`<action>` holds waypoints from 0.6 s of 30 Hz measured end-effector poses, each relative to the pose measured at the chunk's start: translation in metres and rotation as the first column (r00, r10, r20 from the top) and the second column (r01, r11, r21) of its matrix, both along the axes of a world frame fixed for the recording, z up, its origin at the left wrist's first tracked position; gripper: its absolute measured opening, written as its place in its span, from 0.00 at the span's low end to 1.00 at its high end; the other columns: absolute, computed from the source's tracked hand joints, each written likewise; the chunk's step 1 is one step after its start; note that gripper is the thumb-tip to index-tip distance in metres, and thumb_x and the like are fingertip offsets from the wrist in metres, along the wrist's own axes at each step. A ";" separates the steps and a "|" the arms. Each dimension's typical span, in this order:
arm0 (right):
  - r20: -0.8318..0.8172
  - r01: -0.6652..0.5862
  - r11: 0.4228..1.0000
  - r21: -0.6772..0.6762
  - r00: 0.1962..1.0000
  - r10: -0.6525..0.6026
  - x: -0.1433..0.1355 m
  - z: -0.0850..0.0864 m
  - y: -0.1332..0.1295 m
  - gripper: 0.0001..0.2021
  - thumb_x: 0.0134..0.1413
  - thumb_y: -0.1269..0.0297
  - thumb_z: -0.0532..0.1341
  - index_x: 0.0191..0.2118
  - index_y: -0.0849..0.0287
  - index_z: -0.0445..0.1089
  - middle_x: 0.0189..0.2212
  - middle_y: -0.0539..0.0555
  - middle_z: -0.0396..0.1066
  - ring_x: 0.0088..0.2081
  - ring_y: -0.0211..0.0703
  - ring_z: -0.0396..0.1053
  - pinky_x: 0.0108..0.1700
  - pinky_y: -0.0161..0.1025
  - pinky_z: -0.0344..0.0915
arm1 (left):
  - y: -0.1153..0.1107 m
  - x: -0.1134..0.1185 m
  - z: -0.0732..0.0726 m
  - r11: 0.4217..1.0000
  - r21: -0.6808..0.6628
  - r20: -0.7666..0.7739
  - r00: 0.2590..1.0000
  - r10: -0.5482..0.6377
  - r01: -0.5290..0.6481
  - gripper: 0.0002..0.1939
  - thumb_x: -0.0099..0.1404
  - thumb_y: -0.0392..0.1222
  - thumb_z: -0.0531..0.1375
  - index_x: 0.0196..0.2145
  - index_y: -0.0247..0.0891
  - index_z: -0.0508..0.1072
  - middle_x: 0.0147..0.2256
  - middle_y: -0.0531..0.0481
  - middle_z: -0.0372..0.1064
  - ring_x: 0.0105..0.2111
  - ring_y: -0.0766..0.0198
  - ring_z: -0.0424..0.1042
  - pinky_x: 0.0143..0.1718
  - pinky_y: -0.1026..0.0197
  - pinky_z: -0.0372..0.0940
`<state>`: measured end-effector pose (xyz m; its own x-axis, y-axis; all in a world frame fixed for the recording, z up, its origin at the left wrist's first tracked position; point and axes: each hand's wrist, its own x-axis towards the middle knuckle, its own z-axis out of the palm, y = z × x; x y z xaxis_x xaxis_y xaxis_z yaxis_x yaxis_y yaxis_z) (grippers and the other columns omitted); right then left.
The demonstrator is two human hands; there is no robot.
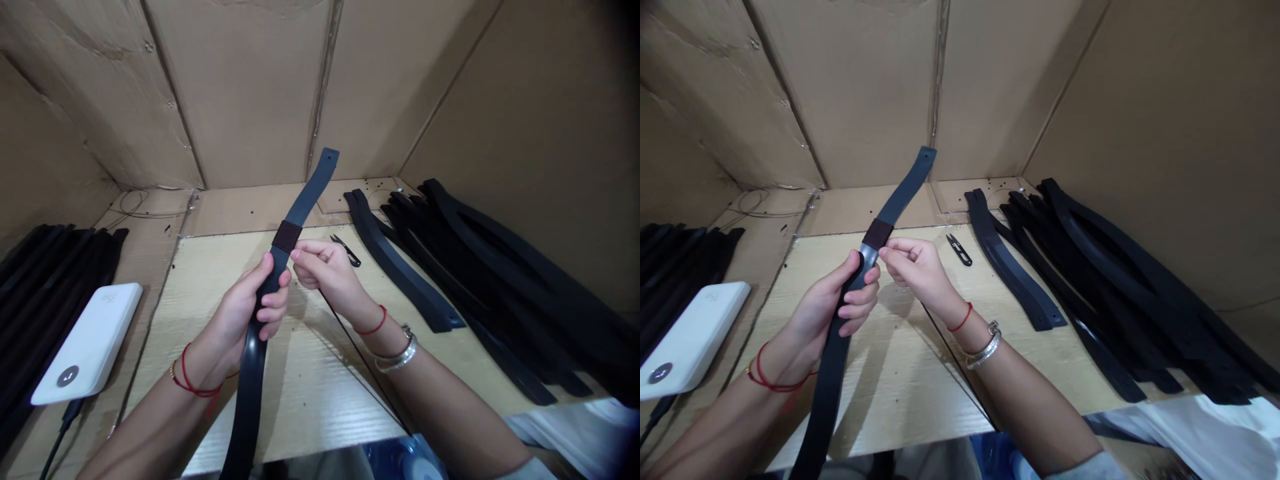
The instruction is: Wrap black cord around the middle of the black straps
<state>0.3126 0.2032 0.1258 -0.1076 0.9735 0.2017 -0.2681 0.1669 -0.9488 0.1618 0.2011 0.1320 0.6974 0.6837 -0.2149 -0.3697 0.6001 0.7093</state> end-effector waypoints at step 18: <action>-0.051 -0.208 0.978 0.018 0.977 0.209 0.002 0.000 -0.009 0.14 0.56 0.56 0.63 0.40 0.63 0.73 0.14 0.38 0.45 0.16 0.29 0.36 0.18 0.33 0.34 | -0.008 -0.004 -0.004 0.964 -0.097 0.286 0.934 -0.213 0.249 0.20 0.68 0.55 0.51 0.25 0.39 0.62 0.14 0.64 0.39 0.11 0.76 0.32 0.05 0.76 0.46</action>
